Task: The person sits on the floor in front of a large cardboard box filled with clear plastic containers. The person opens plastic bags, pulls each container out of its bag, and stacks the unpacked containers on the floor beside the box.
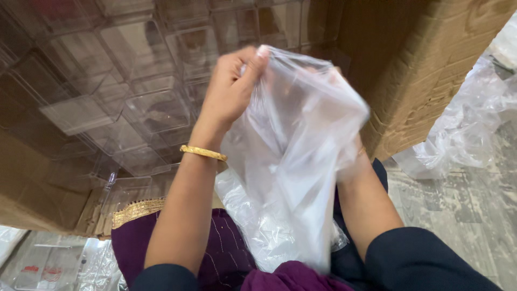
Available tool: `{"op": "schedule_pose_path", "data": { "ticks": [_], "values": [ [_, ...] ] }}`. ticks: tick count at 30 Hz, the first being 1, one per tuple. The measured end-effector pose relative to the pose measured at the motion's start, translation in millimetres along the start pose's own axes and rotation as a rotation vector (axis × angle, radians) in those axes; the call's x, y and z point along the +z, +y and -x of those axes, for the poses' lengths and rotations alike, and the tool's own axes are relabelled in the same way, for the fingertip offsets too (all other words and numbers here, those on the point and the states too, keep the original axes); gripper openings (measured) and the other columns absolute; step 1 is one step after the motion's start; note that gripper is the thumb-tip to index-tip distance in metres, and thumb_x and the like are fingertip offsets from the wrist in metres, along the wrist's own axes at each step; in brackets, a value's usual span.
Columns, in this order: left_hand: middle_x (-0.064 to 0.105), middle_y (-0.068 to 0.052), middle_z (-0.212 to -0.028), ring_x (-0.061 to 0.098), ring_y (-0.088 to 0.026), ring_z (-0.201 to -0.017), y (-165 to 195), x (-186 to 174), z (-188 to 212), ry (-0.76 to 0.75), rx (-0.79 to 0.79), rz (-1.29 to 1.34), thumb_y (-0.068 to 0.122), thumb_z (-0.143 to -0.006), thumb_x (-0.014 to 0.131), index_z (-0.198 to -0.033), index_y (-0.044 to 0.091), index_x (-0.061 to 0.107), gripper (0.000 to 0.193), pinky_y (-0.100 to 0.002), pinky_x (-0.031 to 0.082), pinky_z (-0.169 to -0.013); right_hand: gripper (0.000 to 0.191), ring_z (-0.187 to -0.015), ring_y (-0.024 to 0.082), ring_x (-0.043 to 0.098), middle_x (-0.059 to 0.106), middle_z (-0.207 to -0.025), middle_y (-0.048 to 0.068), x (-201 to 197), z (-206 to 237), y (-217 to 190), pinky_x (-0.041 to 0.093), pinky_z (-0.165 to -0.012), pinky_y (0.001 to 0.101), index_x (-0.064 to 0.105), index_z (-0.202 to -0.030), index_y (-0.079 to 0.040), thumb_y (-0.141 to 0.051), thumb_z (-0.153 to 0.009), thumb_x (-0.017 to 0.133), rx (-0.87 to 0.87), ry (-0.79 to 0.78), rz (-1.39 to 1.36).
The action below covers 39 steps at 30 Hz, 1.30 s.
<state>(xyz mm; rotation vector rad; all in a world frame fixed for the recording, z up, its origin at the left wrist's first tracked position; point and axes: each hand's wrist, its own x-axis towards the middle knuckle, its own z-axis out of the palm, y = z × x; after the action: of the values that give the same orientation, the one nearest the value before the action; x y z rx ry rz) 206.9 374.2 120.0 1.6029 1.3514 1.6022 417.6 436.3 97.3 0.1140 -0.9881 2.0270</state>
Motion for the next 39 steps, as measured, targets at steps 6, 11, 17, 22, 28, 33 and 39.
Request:
{"op": "schedule_pose_path", "data": {
  "ticks": [6, 11, 17, 22, 28, 33, 39],
  "values": [
    [0.063, 0.002, -0.069, 0.057, -0.007, -0.067, -34, 16, -5, -0.173, -0.035, -0.037, 0.043, -0.102, 0.063, -0.083, 0.005, 0.068, 0.042, -0.028, 0.047, -0.062, 0.047, -0.118, 0.025, 0.064, 0.069, -0.123, 0.015, 32, 5, 0, 0.049, -0.112, 0.0364, 0.071, -0.122, 0.003, -0.042, -0.113, 0.061, 0.237, -0.692, 0.548],
    [0.074, 0.001, -0.089, 0.067, -0.009, -0.083, -58, 10, 0, -0.168, 0.033, -0.067, 0.042, -0.094, 0.075, -0.095, 0.004, 0.074, 0.038, -0.026, 0.053, -0.074, 0.053, -0.089, 0.020, 0.056, 0.067, -0.097, 0.011, 4, 23, 2, 0.051, -0.083, 0.0340, 0.080, -0.120, -0.006, -0.050, -0.103, 0.055, 0.671, -0.314, 1.025],
    [0.074, 0.001, -0.092, 0.056, -0.004, -0.072, -46, -36, 9, -0.101, -0.175, 0.143, 0.038, -0.098, 0.068, -0.114, 0.007, 0.071, 0.035, -0.023, 0.043, -0.061, 0.052, -0.098, 0.021, 0.064, 0.071, -0.105, 0.013, -123, 33, -10, 0.053, -0.087, 0.0369, 0.074, -0.112, -0.005, -0.051, -0.099, 0.055, 0.768, 0.103, 1.424],
    [0.078, -0.002, -0.081, 0.054, -0.005, -0.063, -32, -29, 7, -0.049, -0.166, 0.088, 0.050, -0.105, 0.052, -0.102, 0.004, 0.077, 0.052, -0.024, 0.042, -0.058, 0.057, -0.096, 0.029, 0.069, 0.076, -0.114, 0.026, -150, 24, -15, 0.055, -0.091, 0.0462, 0.072, -0.120, 0.001, -0.052, -0.101, 0.063, 0.938, 0.282, 1.862],
    [0.079, -0.004, -0.080, 0.072, -0.008, -0.073, -30, -6, 11, -0.074, -0.167, 0.127, 0.056, -0.105, 0.043, -0.096, 0.002, 0.078, 0.065, -0.024, 0.055, -0.067, 0.071, -0.092, 0.021, 0.067, 0.066, -0.128, 0.014, -43, 4, -4, 0.057, -0.084, 0.0350, 0.051, -0.141, -0.003, -0.041, -0.088, 0.079, 0.160, 0.250, 1.458],
    [0.077, -0.008, -0.089, 0.071, -0.011, -0.081, -34, -6, 18, -0.062, -0.250, 0.301, 0.043, -0.102, 0.059, -0.103, 0.001, 0.076, 0.045, -0.023, 0.055, -0.072, 0.041, -0.089, 0.011, 0.068, 0.073, -0.102, 0.008, 3, -11, 23, 0.058, -0.082, 0.0297, 0.071, -0.124, 0.002, -0.022, -0.092, 0.080, 0.230, 0.100, 0.899],
    [0.078, -0.003, -0.094, 0.069, -0.007, -0.086, -47, -27, 31, -0.086, -0.223, 0.293, 0.021, -0.094, 0.075, -0.111, 0.001, 0.077, 0.026, -0.022, 0.054, -0.080, 0.021, -0.078, 0.011, 0.068, 0.077, -0.090, 0.002, 3, -5, 26, 0.054, -0.070, 0.0271, 0.078, -0.107, -0.002, -0.017, -0.094, 0.072, 0.175, 0.238, 1.448]
  ]
}}
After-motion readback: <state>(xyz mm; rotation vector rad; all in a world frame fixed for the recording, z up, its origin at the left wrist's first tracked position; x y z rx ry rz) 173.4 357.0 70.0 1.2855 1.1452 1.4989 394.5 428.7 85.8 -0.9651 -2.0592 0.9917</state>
